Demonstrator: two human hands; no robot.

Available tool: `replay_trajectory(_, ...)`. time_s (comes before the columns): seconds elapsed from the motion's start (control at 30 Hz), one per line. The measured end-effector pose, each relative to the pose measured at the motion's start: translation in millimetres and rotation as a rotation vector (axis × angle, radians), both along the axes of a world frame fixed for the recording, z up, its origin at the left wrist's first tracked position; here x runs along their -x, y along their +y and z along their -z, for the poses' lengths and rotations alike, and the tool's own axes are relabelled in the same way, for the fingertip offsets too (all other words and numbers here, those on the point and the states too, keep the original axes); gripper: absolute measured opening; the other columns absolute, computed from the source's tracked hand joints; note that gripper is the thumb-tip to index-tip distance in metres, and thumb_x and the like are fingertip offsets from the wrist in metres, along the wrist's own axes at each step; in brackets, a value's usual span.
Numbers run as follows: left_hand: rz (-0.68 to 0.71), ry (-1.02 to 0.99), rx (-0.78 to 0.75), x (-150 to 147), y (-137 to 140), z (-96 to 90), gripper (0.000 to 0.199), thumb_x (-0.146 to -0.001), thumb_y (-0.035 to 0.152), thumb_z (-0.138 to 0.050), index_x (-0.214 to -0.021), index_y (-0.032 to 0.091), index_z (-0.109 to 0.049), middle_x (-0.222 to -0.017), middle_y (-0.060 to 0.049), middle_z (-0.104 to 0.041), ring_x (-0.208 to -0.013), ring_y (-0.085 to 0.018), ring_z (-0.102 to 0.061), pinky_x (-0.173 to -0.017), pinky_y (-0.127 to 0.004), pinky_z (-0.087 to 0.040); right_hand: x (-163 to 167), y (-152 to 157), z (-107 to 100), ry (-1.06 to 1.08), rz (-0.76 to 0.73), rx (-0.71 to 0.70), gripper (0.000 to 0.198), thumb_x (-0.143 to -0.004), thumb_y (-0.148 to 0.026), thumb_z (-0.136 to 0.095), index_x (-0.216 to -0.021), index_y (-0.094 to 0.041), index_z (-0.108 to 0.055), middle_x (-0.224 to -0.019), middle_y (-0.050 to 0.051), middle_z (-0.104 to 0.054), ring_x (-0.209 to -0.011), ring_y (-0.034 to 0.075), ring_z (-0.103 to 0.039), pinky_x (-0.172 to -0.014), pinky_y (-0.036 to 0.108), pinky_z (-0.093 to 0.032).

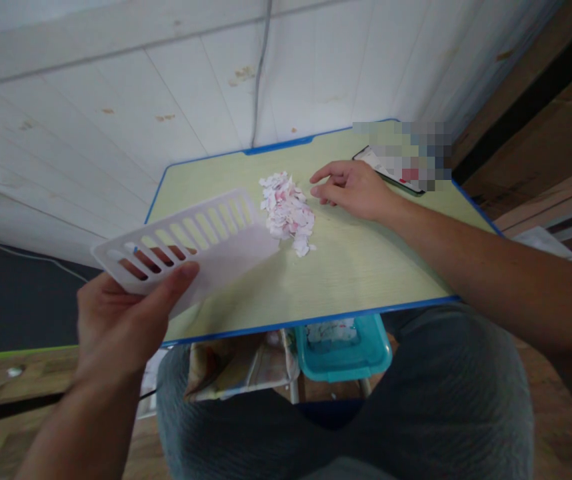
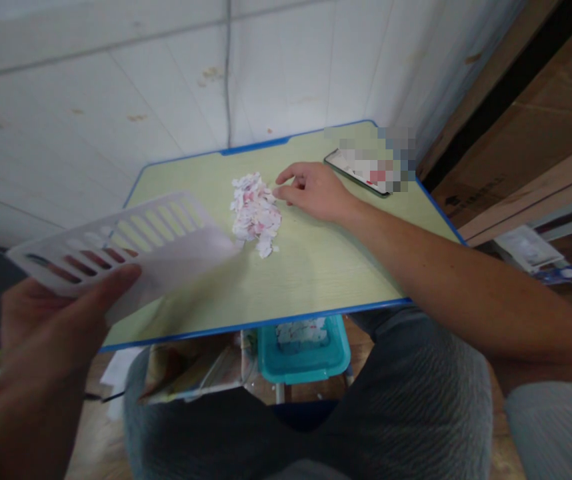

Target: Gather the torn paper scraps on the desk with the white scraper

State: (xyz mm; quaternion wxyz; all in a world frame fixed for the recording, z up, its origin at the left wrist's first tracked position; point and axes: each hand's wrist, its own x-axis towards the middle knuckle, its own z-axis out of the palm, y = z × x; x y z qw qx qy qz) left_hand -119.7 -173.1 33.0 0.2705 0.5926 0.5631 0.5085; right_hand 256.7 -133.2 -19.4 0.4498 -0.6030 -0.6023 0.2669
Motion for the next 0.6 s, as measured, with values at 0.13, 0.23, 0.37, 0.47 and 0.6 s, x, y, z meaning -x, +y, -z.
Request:
replay_trajectory(0.13, -0.031, 0.026, 0.043, -1, 7, 0.8, 0.034, -0.065, 0.037, -0.099, -0.093, 0.020, -0.092, -0.094, -0.007, -0.089, -0.085, -0.029, -0.087, -0.079, -0.042, -0.076, 0, 0, 0, 0.008, 0.003, -0.001, 0.039, -0.086, -0.053, -0.097, -0.108, -0.024, -0.083, -0.075, 0.004, -0.077, -0.074, 0.027, -0.075, -0.074, 0.043, -0.061)
replay_trajectory(0.23, -0.010, 0.013, 0.064, -1, 11, 4.8, 0.037, -0.063, 0.038, -0.099, -0.094, 0.019, -0.092, -0.096, -0.008, -0.089, -0.088, -0.029, -0.087, -0.082, -0.040, -0.076, 0, 0, 0, 0.003, 0.005, -0.002, 0.038, -0.087, -0.053, -0.096, -0.108, -0.024, -0.083, -0.075, 0.004, -0.077, -0.074, 0.026, -0.074, -0.074, 0.043, -0.061)
replay_trajectory(0.37, -0.014, 0.034, 0.080, -1, 15, 8.9, 0.038, -0.064, 0.038, -0.099, -0.095, 0.018, -0.092, -0.098, -0.010, -0.090, -0.091, -0.028, -0.087, -0.084, -0.039, -0.075, 0, 0, 0, -0.001, 0.006, 0.009, 0.038, -0.087, -0.053, -0.096, -0.109, -0.024, -0.083, -0.076, 0.004, -0.077, -0.075, 0.027, -0.074, -0.075, 0.044, -0.061)
replay_trajectory(0.47, -0.002, 0.057, 0.079, 3, 15, 7.4, 0.038, -0.065, 0.038, -0.099, -0.095, 0.018, -0.091, -0.098, -0.009, -0.090, -0.090, -0.029, -0.087, -0.082, -0.039, -0.075, 0, -1, -1, -0.007, 0.008, 0.010, 0.038, -0.088, -0.053, -0.095, -0.110, -0.024, -0.083, -0.076, 0.004, -0.077, -0.075, 0.027, -0.075, -0.075, 0.044, -0.061)
replay_trajectory(0.6, 0.112, 0.051, 0.151, 14, 12, 2.4, 0.030, -0.068, 0.042, -0.101, -0.091, 0.027, -0.089, -0.097, -0.006, -0.090, -0.086, -0.028, -0.087, -0.073, -0.036, -0.075, 0, 0, -1, -0.010, 0.001, 0.003, 0.040, -0.087, -0.052, -0.097, -0.111, -0.024, -0.083, -0.074, 0.004, -0.076, -0.075, 0.026, -0.074, -0.075, 0.043, -0.061)
